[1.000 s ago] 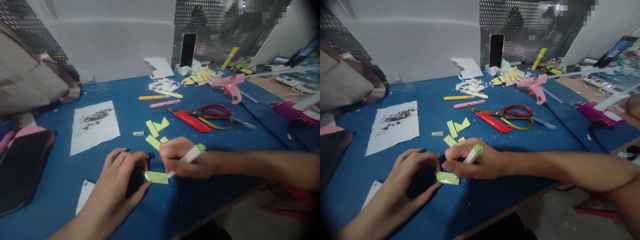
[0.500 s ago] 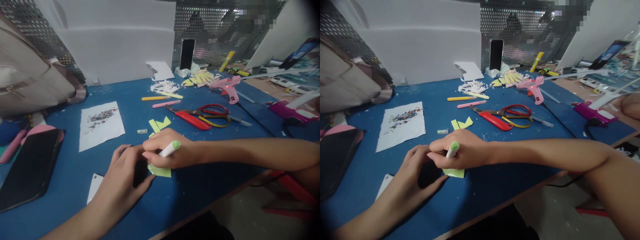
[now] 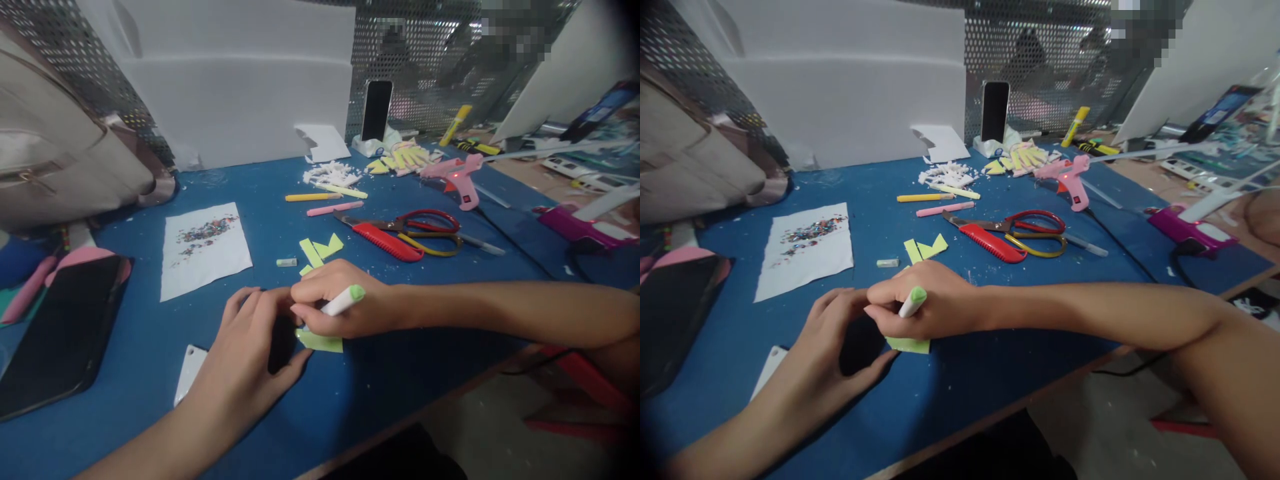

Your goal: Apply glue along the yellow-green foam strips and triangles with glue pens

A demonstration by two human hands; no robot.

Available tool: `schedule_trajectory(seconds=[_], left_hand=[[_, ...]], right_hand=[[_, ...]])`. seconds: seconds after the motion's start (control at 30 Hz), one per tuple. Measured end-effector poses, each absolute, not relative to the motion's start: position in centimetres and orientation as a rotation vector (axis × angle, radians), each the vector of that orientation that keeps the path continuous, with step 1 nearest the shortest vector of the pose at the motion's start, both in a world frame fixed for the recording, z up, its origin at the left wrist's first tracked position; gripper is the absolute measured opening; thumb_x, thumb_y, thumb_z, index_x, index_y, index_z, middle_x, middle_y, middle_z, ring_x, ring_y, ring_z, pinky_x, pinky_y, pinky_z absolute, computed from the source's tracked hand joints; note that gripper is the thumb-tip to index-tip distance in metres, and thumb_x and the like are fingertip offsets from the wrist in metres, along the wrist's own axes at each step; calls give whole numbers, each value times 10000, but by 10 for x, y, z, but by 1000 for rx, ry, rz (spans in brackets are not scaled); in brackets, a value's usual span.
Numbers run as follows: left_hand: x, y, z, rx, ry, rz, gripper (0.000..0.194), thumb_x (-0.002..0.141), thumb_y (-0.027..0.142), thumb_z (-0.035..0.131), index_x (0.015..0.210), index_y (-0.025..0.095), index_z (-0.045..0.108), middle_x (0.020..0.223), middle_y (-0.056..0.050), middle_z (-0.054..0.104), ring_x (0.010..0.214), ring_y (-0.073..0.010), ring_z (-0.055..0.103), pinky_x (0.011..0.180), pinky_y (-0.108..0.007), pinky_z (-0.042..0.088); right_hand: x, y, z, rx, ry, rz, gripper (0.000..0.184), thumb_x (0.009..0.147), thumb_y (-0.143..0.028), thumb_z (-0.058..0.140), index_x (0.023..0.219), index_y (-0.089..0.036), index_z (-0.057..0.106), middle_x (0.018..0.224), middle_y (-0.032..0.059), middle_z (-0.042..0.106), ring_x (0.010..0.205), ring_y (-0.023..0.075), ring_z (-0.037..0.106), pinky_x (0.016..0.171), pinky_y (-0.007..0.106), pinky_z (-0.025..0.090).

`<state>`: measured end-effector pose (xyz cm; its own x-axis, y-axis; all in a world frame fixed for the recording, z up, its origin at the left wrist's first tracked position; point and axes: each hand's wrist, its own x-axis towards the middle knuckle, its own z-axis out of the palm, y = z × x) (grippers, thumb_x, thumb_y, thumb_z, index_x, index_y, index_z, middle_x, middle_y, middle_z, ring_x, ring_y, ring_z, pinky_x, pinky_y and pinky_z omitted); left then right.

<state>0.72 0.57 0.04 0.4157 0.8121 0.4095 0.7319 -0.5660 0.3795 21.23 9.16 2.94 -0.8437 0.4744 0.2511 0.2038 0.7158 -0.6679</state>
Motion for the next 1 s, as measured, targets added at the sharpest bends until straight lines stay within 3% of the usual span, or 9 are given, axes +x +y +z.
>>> schedule_trajectory(seconds=[0.33,1.0], left_hand=[[9,6,2,2502,1421,844,317,928,315,659,1189,280,483,1065,-28,692,995,-262,648,1034,-496,494],[9,5,3,2477,1425,838,440,897,280,667,1298,275,487,1112,-41,725,1004,-265,668,1022,-487,497]], right_hand=[[211,91,31,-516,-2516,891,317,954,-319,461,662,-210,408,617,-29,478,599,117,453,603,267,296],[215,90,29,-441,-2510,837,323,962,-289,455,653,-209,405,615,-33,454,601,114,402,606,265,287]])
